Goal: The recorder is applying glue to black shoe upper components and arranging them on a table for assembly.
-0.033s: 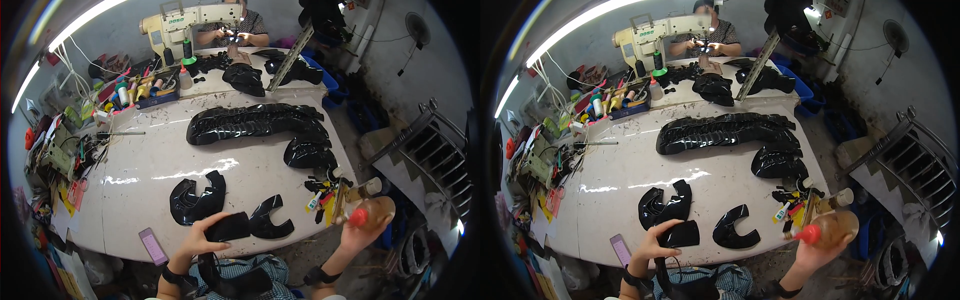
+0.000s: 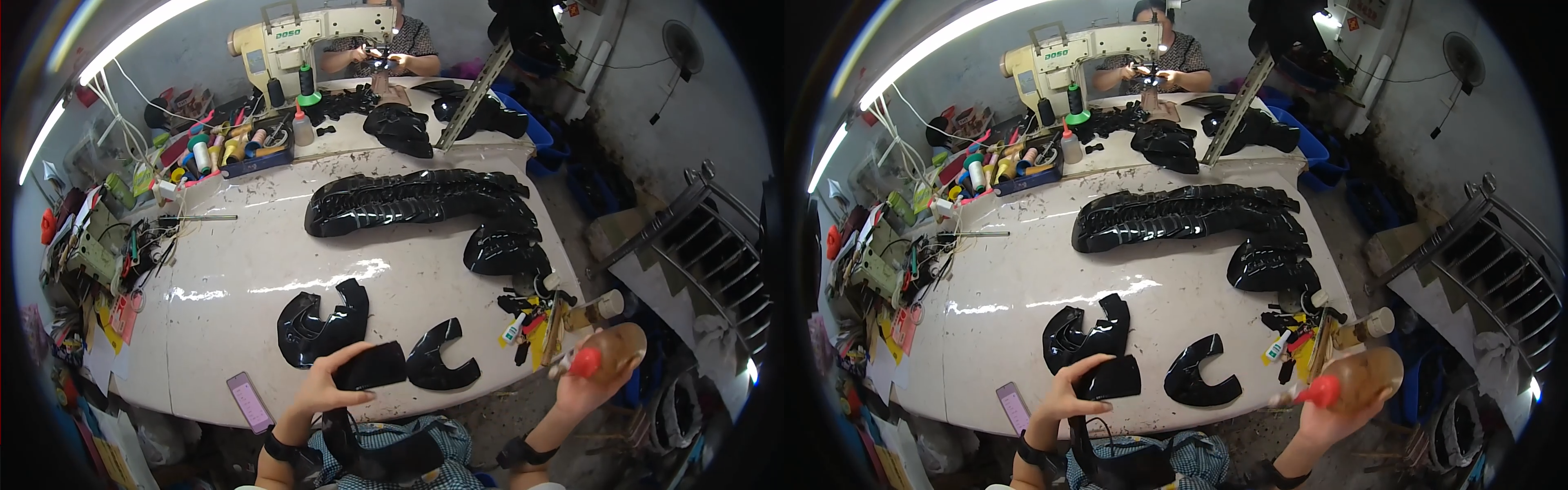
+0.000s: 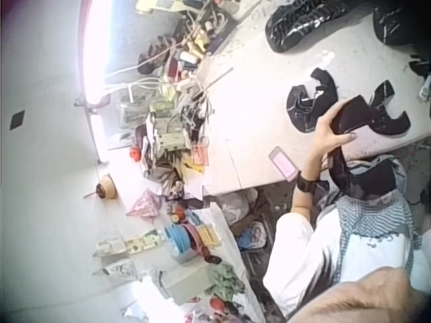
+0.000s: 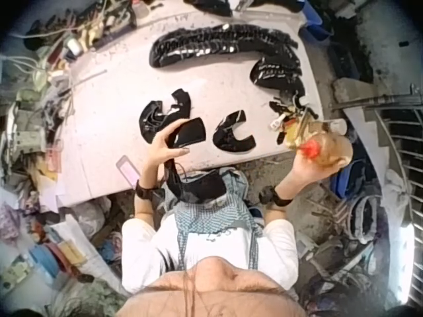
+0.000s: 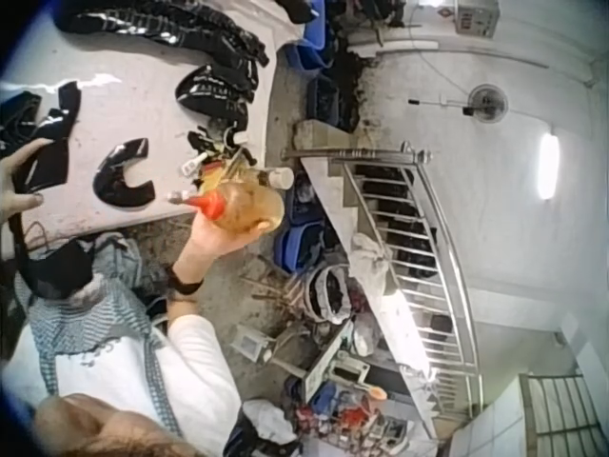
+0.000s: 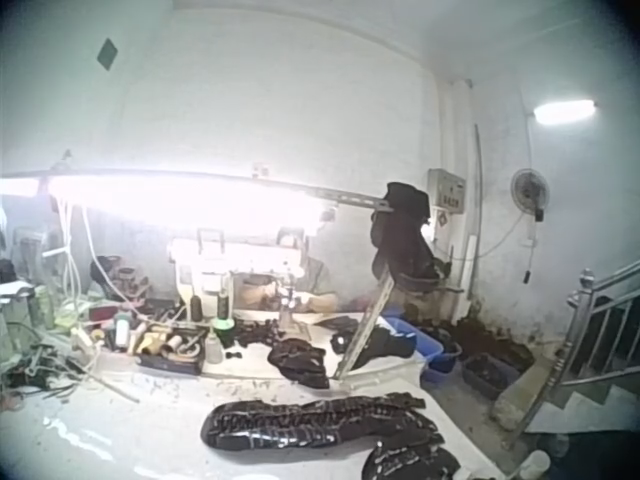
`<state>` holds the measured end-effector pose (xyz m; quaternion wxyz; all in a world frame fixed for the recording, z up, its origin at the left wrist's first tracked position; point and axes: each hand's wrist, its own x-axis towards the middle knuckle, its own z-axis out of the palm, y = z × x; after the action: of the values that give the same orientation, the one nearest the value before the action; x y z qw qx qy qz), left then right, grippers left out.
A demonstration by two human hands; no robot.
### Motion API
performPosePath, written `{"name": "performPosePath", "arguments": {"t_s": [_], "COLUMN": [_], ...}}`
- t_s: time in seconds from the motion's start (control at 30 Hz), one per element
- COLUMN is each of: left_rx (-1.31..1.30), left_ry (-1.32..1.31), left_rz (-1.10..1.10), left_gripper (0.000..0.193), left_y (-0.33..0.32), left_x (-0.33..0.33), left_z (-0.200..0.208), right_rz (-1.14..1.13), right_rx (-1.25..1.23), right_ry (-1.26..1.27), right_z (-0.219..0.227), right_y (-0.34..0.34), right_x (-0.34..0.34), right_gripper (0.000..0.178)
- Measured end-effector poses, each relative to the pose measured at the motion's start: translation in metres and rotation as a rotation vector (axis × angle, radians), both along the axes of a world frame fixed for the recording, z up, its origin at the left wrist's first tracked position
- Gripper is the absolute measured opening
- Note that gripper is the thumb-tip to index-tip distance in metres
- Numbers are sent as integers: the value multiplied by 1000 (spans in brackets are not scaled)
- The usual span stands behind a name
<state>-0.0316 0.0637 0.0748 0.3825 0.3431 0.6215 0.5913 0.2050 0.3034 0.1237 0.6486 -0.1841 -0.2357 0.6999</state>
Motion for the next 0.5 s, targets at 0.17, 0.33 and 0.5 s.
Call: {"name": "performPosePath", "arguments": {"t_s": [0.17, 0.33, 0.5], "left_rx": [-3, 12, -2], "left_ry": [-20, -36, -63], "left_rz": [51, 44, 41], "left_gripper": [65, 66, 66], "left_y": [12, 15, 14], "left_x": [-12, -12, -12], "left_z": [-5, -3, 0], "right_rz": [626, 646, 739], "right_rx": [126, 89, 217], "right_ry": [68, -100, -191], "right_z": [-21, -27, -40], "right_y": [-31, -52, -52], "right_x": [6, -10, -11], "right_gripper": [70, 73, 70]}}
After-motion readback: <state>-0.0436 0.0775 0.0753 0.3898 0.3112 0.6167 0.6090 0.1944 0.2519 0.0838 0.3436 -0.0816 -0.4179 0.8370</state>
